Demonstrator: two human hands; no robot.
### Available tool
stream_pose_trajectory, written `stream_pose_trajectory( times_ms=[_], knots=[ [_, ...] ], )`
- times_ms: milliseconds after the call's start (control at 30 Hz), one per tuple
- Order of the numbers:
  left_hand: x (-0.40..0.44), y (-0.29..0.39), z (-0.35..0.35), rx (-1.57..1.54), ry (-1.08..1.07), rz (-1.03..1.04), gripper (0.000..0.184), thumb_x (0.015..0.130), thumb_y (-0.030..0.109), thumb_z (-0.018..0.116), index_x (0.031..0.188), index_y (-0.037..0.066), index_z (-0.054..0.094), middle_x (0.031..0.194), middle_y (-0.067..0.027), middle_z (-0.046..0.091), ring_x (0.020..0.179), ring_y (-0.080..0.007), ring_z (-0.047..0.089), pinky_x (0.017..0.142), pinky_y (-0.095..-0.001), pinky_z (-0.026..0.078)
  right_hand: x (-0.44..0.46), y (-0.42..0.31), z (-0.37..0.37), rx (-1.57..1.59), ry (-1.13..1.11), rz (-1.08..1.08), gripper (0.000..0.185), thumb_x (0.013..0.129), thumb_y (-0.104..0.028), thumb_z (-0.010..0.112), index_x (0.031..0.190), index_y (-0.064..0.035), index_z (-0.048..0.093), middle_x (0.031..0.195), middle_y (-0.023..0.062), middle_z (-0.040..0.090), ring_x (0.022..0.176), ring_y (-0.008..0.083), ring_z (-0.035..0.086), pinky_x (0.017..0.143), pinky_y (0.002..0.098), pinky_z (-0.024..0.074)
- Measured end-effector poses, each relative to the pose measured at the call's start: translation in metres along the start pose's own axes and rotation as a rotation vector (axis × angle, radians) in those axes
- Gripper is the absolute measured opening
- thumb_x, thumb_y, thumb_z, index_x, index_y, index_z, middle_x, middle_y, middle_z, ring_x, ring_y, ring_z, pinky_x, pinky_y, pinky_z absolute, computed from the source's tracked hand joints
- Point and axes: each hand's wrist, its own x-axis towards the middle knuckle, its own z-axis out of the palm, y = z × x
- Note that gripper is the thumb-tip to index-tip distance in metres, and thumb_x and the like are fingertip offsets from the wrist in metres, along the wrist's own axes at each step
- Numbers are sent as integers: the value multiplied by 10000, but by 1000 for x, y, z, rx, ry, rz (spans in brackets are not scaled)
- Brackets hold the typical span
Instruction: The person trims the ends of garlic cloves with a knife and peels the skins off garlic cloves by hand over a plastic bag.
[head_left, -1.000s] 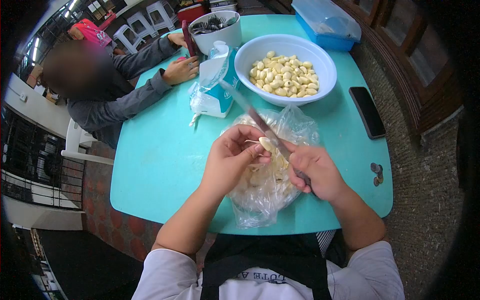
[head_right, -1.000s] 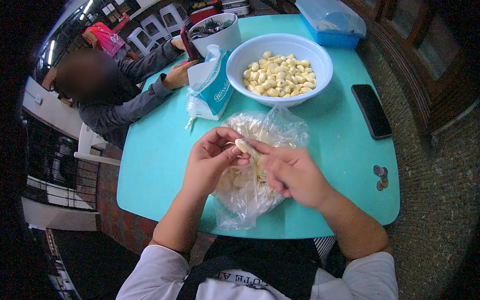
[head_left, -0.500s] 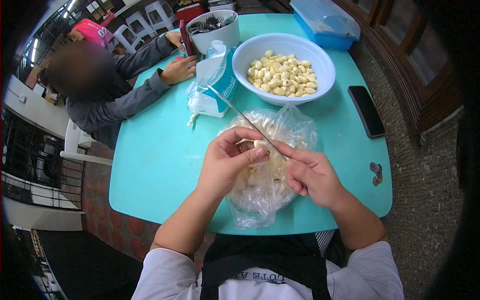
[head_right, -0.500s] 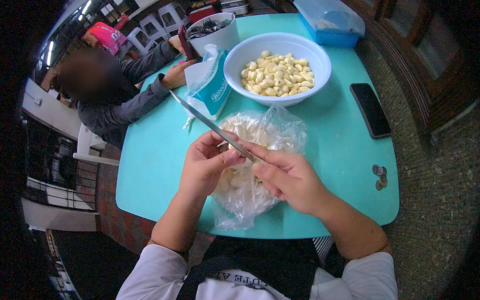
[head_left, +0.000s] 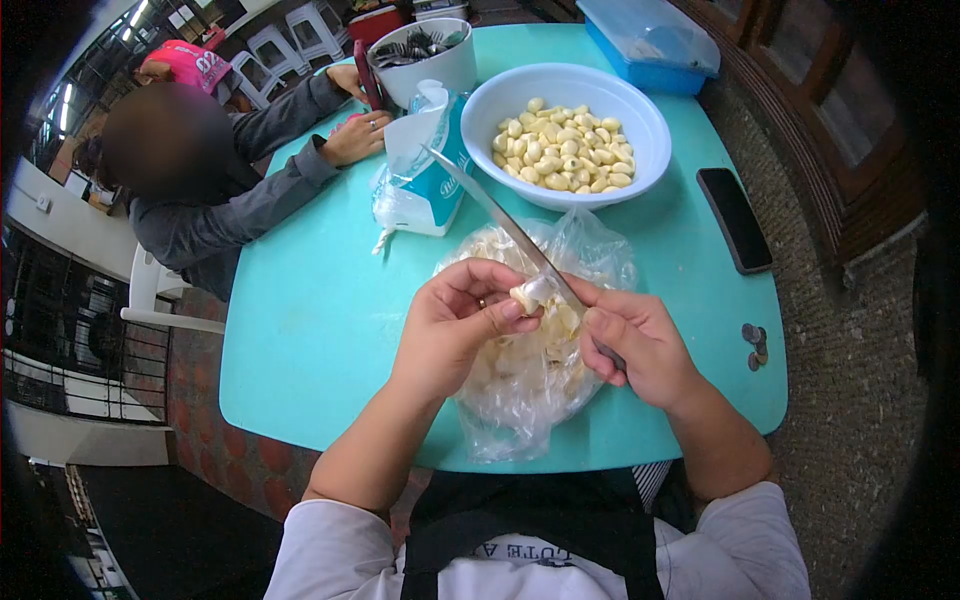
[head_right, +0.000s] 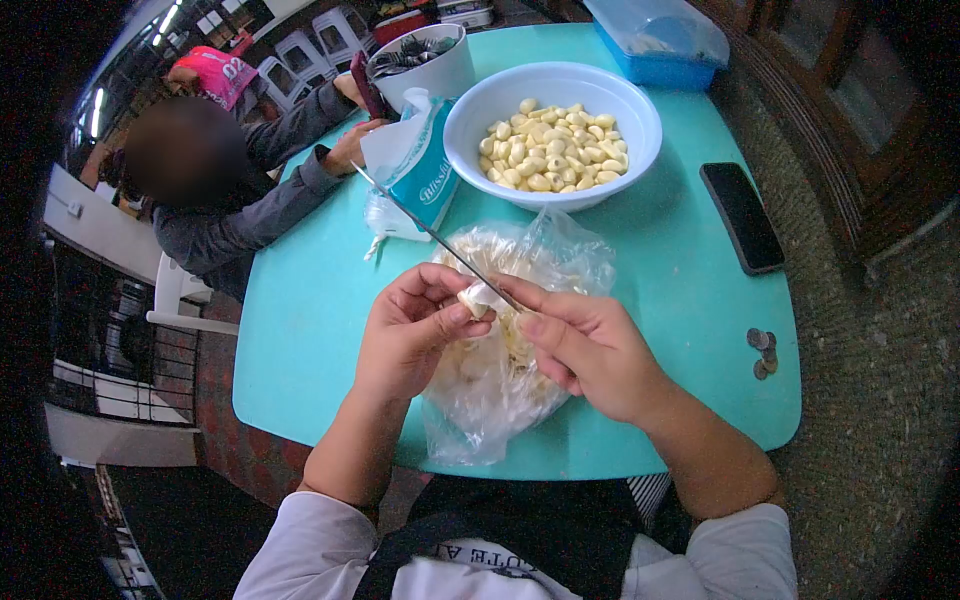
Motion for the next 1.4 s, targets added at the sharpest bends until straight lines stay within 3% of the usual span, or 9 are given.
stream_pose_trajectory(
  times_ms=[433, 633, 833, 933, 1033, 1133, 1233, 1333, 1400],
  knots=[
    [3, 6, -1, -88, 46, 53, 185, 819, -16, 581, 979, 20, 495, 1089, -117, 554, 967, -178, 578, 821, -289, 531, -3, -4, -3, 4, 34, 22, 419, 929, -173, 452, 1322, -33, 405, 557, -55, 409, 443, 22, 349, 406, 164, 286],
    [4, 0, 0, -8, 81, 120, 169, 820, -21, 586, 972, 4, 515, 1068, -120, 561, 949, -179, 570, 843, -325, 497, -1, -8, 6, -76, 118, 127, 385, 870, -142, 572, 1218, -9, 473, 578, -32, 482, 465, 26, 405, 442, 173, 330],
    [1, -6, 1, 110, 103, 135, 181, 753, 8, 653, 878, -2, 523, 1024, -156, 558, 923, -230, 594, 816, -350, 504, -5, 7, 3, -372, 141, -23, 401, 788, -174, 682, 1091, -38, 458, 604, 53, 578, 512, 59, 508, 476, 227, 382],
    [1, -8, 4, 112, 110, 129, 175, 746, 35, 666, 823, 20, 510, 998, -151, 546, 896, -226, 589, 808, -345, 505, -7, -5, 9, -387, 88, 10, 484, 770, -170, 690, 1172, -42, 452, 699, 109, 628, 537, 83, 547, 512, 245, 426],
    [0, -9, 4, 164, 90, 162, 159, 745, 43, 656, 815, 26, 514, 1007, -149, 540, 923, -224, 567, 815, -347, 502, -5, -7, 12, -588, 49, -229, 594, 769, -177, 682, 1285, -51, 416, 818, 137, 654, 579, 121, 591, 576, 261, 468],
    [-3, -9, 7, 221, 89, 217, 158, 730, 56, 663, 793, 36, 520, 1011, -143, 538, 947, -217, 541, 815, -343, 497, -6, -8, 12, -596, 12, -197, 659, 776, -193, 668, 1347, -59, 368, 927, 152, 649, 622, 144, 619, 616, 270, 485],
    [-3, -11, 2, 330, 45, 324, 122, 737, 43, 656, 790, 53, 547, 994, -100, 576, 902, -168, 546, 791, -274, 440, -8, -15, 12, -586, -21, -118, 642, 783, -206, 660, 1343, -61, 381, 934, 169, 645, 623, 147, 622, 597, 269, 483],
    [-3, -11, 2, 337, 53, 352, 139, 722, 44, 668, 792, 52, 548, 985, -105, 577, 906, -176, 546, 802, -281, 431, -7, -8, 11, -593, -9, -223, 635, 783, -197, 659, 1338, -55, 386, 943, 171, 646, 602, 134, 606, 583, 262, 480],
    [-3, -11, 1, 417, 55, 387, 152, 708, 38, 677, 797, 47, 553, 983, -110, 574, 901, -178, 547, 797, -284, 435, -7, -10, 10, -591, -35, -194, 628, 769, -148, 642, 1330, -26, 390, 1146, 139, 574, 679, 96, 595, 617, 229, 463]
  ],
)
